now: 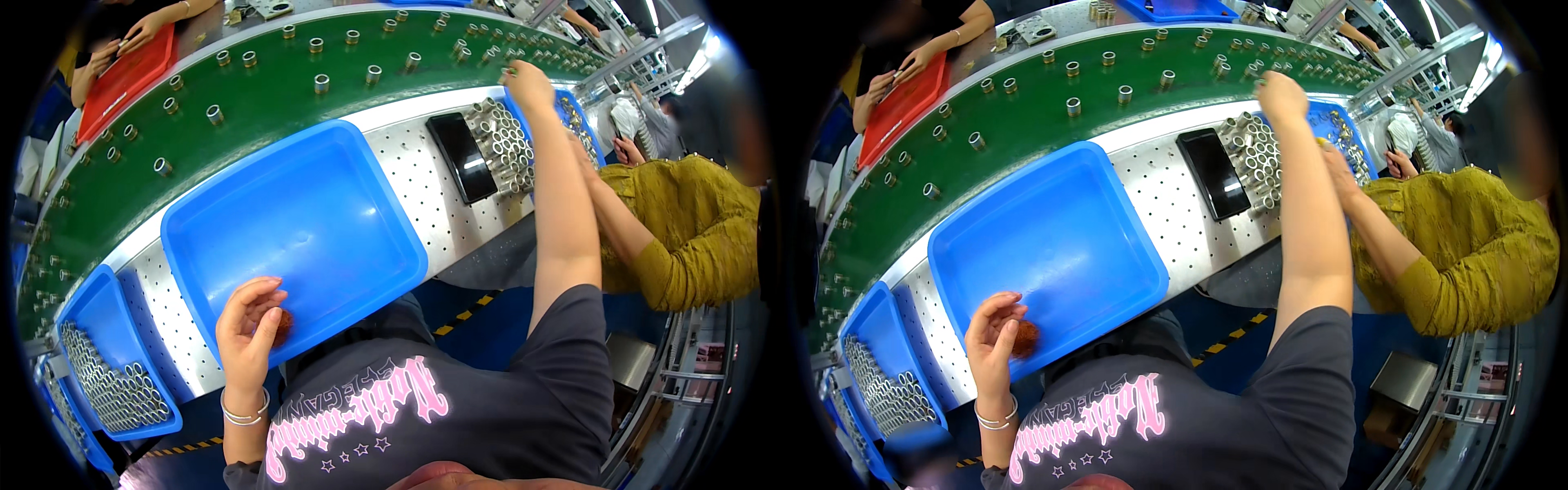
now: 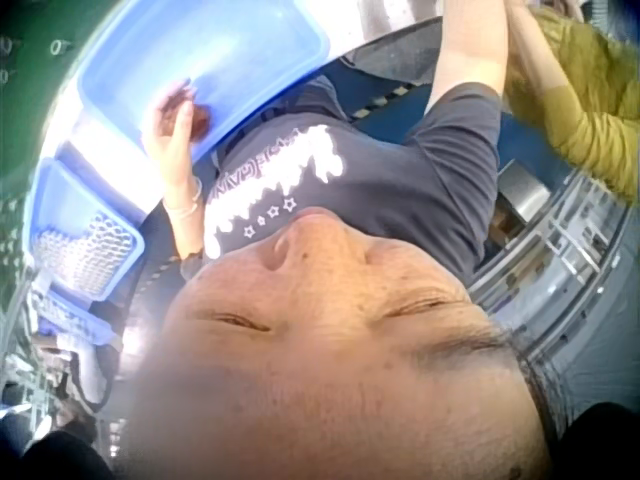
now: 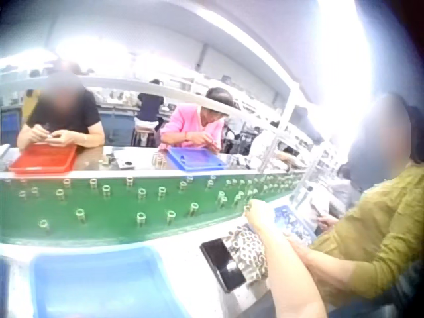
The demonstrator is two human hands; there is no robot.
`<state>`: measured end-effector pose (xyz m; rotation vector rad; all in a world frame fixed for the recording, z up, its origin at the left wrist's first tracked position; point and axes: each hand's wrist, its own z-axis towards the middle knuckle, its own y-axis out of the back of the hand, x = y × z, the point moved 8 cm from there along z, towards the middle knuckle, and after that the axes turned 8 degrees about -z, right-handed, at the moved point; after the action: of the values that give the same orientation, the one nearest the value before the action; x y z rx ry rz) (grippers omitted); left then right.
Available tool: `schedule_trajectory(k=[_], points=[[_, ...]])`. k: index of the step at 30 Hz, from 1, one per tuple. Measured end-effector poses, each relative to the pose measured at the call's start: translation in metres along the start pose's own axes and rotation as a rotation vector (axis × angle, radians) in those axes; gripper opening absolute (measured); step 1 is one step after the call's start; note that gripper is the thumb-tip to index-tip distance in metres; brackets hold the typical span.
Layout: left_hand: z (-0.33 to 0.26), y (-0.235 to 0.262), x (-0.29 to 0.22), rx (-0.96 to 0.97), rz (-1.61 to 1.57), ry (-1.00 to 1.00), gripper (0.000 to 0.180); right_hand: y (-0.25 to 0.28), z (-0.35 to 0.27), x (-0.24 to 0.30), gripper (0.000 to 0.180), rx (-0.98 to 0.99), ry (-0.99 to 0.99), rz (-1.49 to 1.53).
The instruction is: The person uses a pair of green-handled pliers to trim the edges of small cylindrical metal parts. They pick up each part from a blue tray, hold it in their left hand, and use the pliers in their right hand to snip off excess material. The person then places the finished part onto a green conveyor belt.
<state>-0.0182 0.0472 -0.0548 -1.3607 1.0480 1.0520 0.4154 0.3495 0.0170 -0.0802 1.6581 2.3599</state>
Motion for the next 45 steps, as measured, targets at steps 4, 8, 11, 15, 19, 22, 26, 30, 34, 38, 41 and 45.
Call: schedule_trajectory(k=[4, 8, 11, 15, 19, 22, 26, 30, 34, 38, 41, 45], points=[[-0.002, 0.013, -0.001, -0.038, 0.003, -0.026, 0.023, -0.036, 0.019, -0.078, 0.028, 0.275, -0.261, -0.212], [-0.003, 0.019, 0.0, -0.045, -0.014, -0.022, 0.023, -0.044, 0.02, -0.087, 0.027, 0.229, -0.255, -0.266], [-0.001, 0.022, 0.004, -0.051, -0.029, 0.008, 0.023, -0.011, 0.017, -0.013, 0.027, 0.029, -0.072, -0.093], [0.003, 0.014, -0.005, 0.036, 0.015, 0.024, 0.02, 0.008, -0.013, 0.127, 0.025, 0.108, 0.263, 0.515], [0.004, 0.025, -0.01, 0.078, 0.163, -0.167, 0.015, 0.051, -0.074, 0.265, 0.02, 0.04, 0.556, 0.749], [-0.003, 0.037, -0.002, 0.043, 0.152, -0.084, 0.012, 0.062, -0.108, 0.349, 0.02, 0.146, 0.736, 0.887], [-0.009, 0.047, -0.006, -0.165, -0.006, -0.045, 0.012, 0.08, -0.15, 0.441, 0.021, 0.196, 0.896, 0.819], [-0.017, 0.059, -0.022, -0.202, 0.167, -0.159, 0.011, 0.095, -0.163, 0.488, 0.022, 0.21, 0.897, 0.771], [-0.034, 0.105, -0.062, -0.38, 0.597, -0.31, 0.014, 0.099, -0.186, 0.491, 0.021, 0.201, 0.948, 0.851], [-0.063, 0.171, -0.07, -0.6, 0.623, -0.278, 0.014, 0.092, -0.157, 0.481, 0.019, 0.215, 0.799, 0.745], [-0.064, 0.171, -0.061, -0.57, 0.571, -0.283, 0.014, 0.083, -0.148, 0.49, 0.018, 0.061, 0.895, 0.834], [-0.04, 0.13, -0.053, -0.426, 0.551, -0.278, 0.015, 0.071, -0.153, 0.516, 0.017, 0.164, 0.95, 0.644]])
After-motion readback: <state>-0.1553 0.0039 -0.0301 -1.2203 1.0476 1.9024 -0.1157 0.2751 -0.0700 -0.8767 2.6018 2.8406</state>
